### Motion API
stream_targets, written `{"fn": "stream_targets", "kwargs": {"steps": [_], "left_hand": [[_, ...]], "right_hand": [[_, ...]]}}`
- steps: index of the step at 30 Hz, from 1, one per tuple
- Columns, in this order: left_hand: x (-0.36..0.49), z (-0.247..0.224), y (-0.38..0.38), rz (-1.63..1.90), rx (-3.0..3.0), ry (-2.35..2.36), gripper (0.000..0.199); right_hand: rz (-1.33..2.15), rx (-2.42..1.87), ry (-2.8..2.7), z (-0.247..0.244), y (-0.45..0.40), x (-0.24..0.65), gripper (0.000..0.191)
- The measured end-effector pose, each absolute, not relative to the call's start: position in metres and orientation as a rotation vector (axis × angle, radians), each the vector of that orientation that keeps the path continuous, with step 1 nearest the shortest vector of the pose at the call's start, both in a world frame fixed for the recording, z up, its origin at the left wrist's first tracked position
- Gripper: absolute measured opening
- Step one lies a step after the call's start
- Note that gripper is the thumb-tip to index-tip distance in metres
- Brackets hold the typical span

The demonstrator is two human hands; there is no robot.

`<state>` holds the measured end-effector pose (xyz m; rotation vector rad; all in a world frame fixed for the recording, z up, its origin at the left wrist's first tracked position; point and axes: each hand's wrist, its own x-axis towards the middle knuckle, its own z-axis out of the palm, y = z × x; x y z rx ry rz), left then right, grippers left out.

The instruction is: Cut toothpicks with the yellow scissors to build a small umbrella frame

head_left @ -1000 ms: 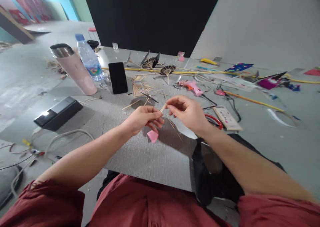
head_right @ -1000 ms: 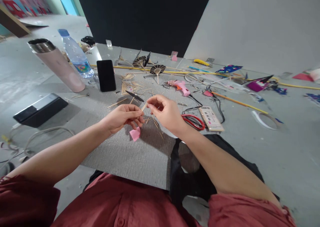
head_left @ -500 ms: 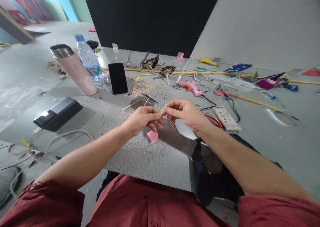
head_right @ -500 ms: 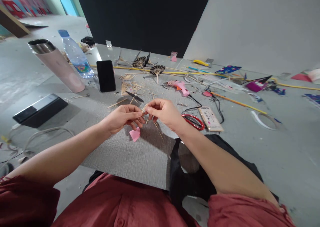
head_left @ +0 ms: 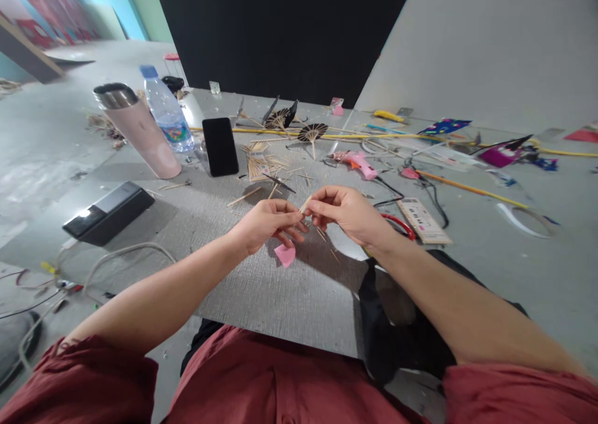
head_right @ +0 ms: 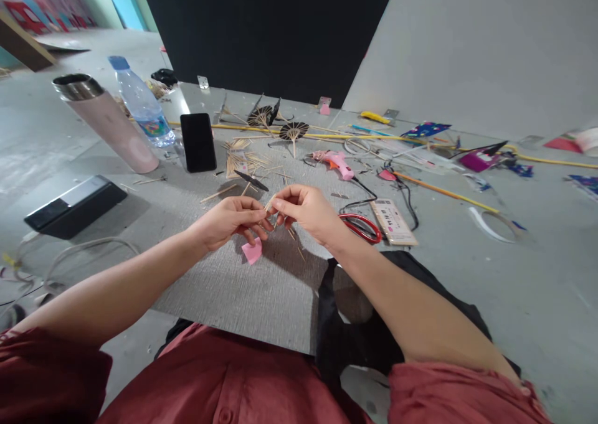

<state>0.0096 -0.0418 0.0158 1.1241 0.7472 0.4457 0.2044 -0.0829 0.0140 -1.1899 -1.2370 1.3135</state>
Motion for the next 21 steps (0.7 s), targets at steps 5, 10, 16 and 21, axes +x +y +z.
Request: {"fn": "stream_targets", "kwargs": {"steps": [5, 10, 16, 21], "left_hand": [[0.0093, 0.0150, -0.0400, 0.429, 1.154, 0.739, 0.016], [0.0110, 0.0125, -0.0403, 0.447, 1.186, 0.757, 0.015], [0.0126, 0.0122, -0.0418, 0.449, 1.219, 0.771, 0.015], [0.0124, 0.0125, -0.0419, 0.437, 1.218, 0.765, 0.013]], "right_hand": [[1.338, -1.178, -1.213, 0.0126, -0.0821, 0.2036, 0.029], [1.355, -1.163, -1.196, 0.0131, -0.0826, 0.2033, 0.029], [1.391, -1.154, -1.167, 0.0138, -0.0831, 0.2028, 0.030], [1.407, -1.145, -1.160, 0.0136, -0.0827, 0.2028, 0.030]]}}
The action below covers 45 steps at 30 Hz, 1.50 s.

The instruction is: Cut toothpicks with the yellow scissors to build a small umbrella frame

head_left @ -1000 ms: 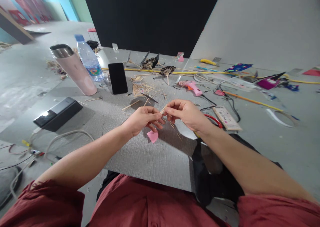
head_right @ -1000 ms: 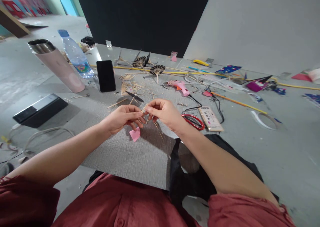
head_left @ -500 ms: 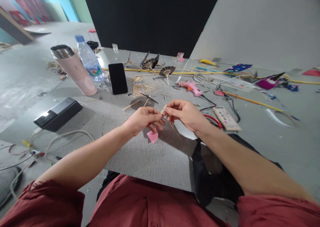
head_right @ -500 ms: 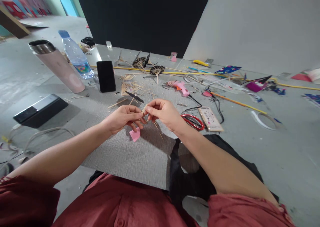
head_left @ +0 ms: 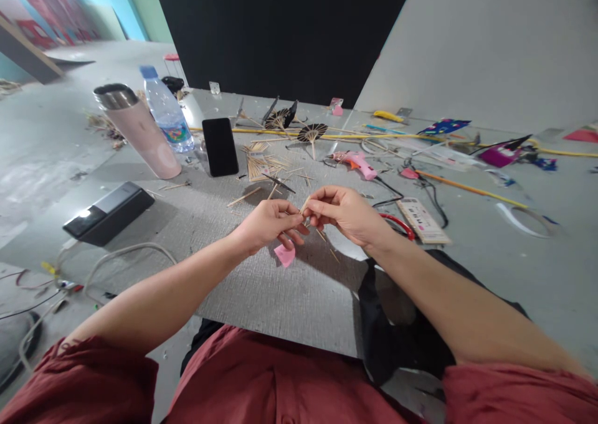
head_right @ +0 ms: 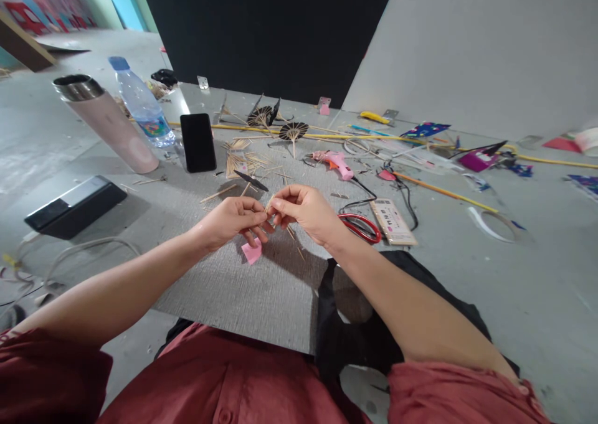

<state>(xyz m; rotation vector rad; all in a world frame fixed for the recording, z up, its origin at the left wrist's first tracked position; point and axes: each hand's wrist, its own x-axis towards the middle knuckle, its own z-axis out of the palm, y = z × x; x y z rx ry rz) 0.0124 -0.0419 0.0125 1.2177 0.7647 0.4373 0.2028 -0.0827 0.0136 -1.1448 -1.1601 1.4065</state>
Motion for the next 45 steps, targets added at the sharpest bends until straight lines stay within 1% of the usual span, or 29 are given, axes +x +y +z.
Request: {"fn": "stream_targets", "kwargs": {"steps": [7, 15, 23, 31, 38, 45], "left_hand": [[0.0115, 0.0111, -0.0404, 0.419, 1.225, 0.743, 0.018], [0.0107, 0.0124, -0.0401, 0.379, 1.191, 0.740, 0.017], [0.0084, 0.0122, -0.0386, 0.375, 1.129, 0.746, 0.011], [0.0085, 0.0084, -0.0375, 0.388, 1.144, 0.721, 0.013], [0.0096, 0.0097, -0.0391, 0.414, 1.214, 0.746, 0.016], [0.0100, 0.0079, -0.0376, 0.410, 1.237, 0.747, 0.012]], "right_hand": [[1.422, -1.152, -1.172, 0.0102, -0.0811, 0.2045, 0.032], [1.439, -1.162, -1.168, 0.0091, -0.0813, 0.2040, 0.036], [1.465, -1.146, -1.151, 0.0110, -0.0824, 0.2032, 0.035], [1.468, -1.135, -1.158, 0.0109, -0.0825, 0.2024, 0.032], [1.388, -1.098, -1.196, 0.0100, -0.0827, 0.2011, 0.029], [1.362, -1.108, -1.212, 0.0094, -0.0832, 0.1996, 0.031]]}}
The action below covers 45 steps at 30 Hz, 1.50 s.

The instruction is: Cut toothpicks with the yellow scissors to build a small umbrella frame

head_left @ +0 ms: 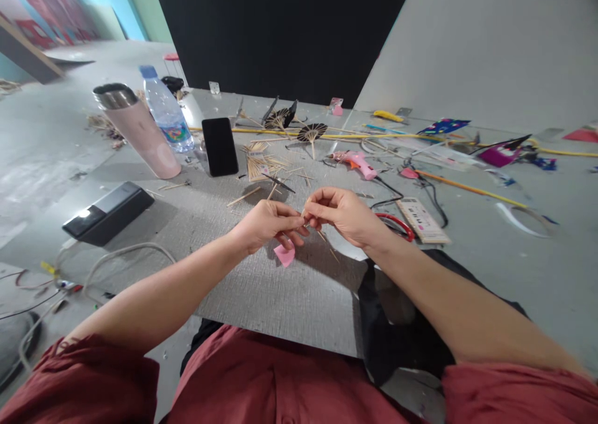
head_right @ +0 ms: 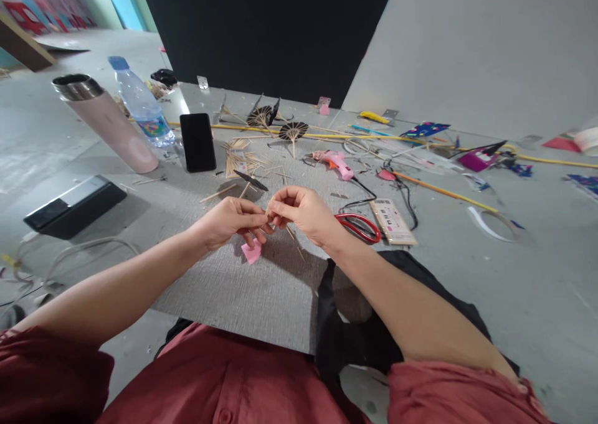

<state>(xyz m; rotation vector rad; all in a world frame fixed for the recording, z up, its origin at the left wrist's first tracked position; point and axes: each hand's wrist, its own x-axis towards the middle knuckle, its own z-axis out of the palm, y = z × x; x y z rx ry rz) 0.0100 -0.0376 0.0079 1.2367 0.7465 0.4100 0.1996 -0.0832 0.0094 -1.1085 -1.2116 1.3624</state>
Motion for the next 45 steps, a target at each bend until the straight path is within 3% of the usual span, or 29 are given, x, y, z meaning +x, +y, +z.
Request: {"fn": "stream_targets", "kwargs": {"steps": [14, 22, 28, 31, 37, 43, 45], "left_hand": [[0.011, 0.015, -0.041, 0.500, 1.166, 0.778, 0.012], [0.010, 0.015, -0.040, 0.540, 1.169, 0.809, 0.009], [0.011, 0.014, -0.039, 0.548, 1.169, 0.808, 0.010], [0.012, 0.013, -0.039, 0.538, 1.172, 0.819, 0.010], [0.011, 0.012, -0.039, 0.525, 1.168, 0.824, 0.008], [0.010, 0.011, -0.037, 0.529, 1.143, 0.834, 0.008], [0.010, 0.011, -0.037, 0.532, 1.131, 0.834, 0.008]], "right_hand": [[1.271, -1.241, -1.312, 0.023, -0.083, 0.206, 0.033], [0.544, -1.779, -1.808, 0.080, -0.105, 0.259, 0.021], [0.458, -2.392, -2.179, 0.059, -0.112, 0.286, 0.017], [0.370, -2.567, -2.218, 0.043, -0.117, 0.292, 0.032], [0.327, -2.429, -2.249, 0.030, -0.125, 0.292, 0.071], [0.290, -2.238, -2.132, 0.018, -0.122, 0.296, 0.055], [0.470, -2.194, -1.954, 0.020, -0.121, 0.298, 0.048]]}}
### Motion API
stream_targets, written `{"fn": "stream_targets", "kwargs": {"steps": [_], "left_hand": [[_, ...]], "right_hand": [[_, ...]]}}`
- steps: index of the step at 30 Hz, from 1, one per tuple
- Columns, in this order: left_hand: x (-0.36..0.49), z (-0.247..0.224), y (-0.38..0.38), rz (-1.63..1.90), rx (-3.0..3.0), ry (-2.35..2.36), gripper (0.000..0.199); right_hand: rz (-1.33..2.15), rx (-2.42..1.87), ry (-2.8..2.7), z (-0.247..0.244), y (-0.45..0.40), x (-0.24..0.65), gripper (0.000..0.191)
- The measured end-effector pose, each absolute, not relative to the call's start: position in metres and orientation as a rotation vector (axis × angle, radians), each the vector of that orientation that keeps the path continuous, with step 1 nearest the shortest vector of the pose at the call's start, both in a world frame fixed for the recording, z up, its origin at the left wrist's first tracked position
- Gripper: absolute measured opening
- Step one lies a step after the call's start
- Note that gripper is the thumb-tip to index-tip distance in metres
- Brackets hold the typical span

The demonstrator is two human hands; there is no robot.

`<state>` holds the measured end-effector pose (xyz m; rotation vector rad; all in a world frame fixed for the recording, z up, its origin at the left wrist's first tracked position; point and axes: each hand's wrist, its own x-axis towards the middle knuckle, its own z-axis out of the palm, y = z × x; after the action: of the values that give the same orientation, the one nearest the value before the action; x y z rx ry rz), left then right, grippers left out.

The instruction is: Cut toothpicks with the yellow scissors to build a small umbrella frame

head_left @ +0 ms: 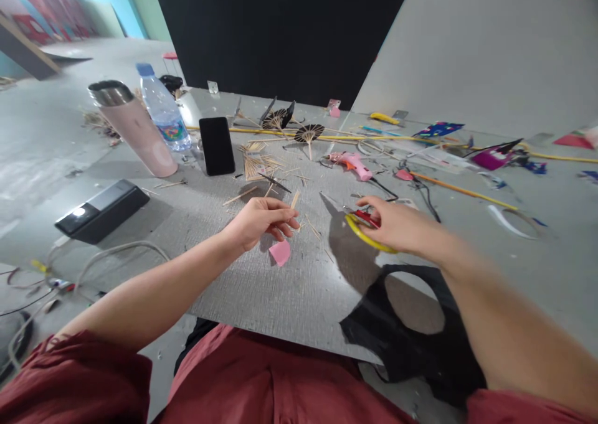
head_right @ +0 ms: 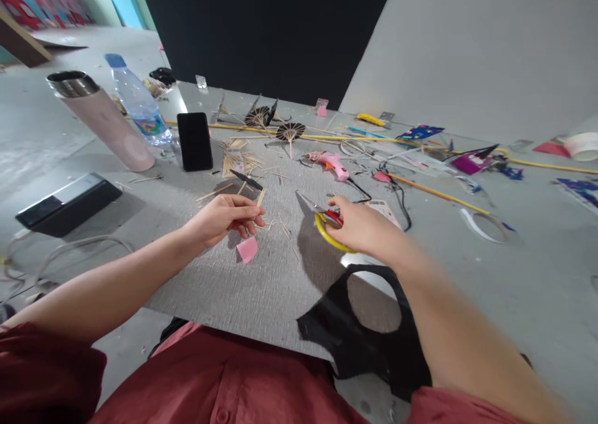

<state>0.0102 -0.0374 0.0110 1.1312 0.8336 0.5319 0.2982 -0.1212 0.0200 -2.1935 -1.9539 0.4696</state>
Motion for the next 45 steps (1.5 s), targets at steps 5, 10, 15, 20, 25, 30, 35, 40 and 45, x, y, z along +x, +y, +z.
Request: {"fn": "stream_targets", "kwargs": {"steps": [5, 10, 15, 20, 25, 30, 35, 40, 45], "left_hand": [[0.010, 0.010, -0.038, 0.540, 1.110, 0.808, 0.009], [0.010, 0.012, -0.038, 0.567, 1.082, 0.812, 0.011], [0.011, 0.016, -0.038, 0.614, 1.066, 0.821, 0.009], [0.010, 0.015, -0.039, 0.625, 1.096, 0.779, 0.008], [0.010, 0.011, -0.039, 0.563, 1.127, 0.727, 0.010], [0.010, 0.010, -0.040, 0.517, 1.134, 0.701, 0.009], [0.011, 0.011, -0.041, 0.473, 1.126, 0.702, 0.011], [0.011, 0.010, -0.041, 0.439, 1.118, 0.710, 0.010], [0.011, 0.009, -0.040, 0.425, 1.114, 0.712, 0.006]], "right_hand": [[1.250, -1.772, -1.358, 0.043, -0.124, 0.290, 0.059], [1.489, -1.592, -1.313, 0.054, -0.129, 0.266, 0.077], [1.418, -1.551, -1.453, 0.046, -0.129, 0.260, 0.079], [1.412, -1.615, -1.539, 0.042, -0.131, 0.258, 0.065], [1.472, -1.632, -1.609, 0.039, -0.135, 0.249, 0.065], [1.349, -1.599, -1.770, 0.038, -0.136, 0.244, 0.065], [1.356, -1.575, -1.765, 0.031, -0.135, 0.241, 0.072], [1.287, -1.607, -1.828, 0.029, -0.135, 0.239, 0.076], [1.216, -1.627, -1.928, 0.041, -0.136, 0.231, 0.072]]}}
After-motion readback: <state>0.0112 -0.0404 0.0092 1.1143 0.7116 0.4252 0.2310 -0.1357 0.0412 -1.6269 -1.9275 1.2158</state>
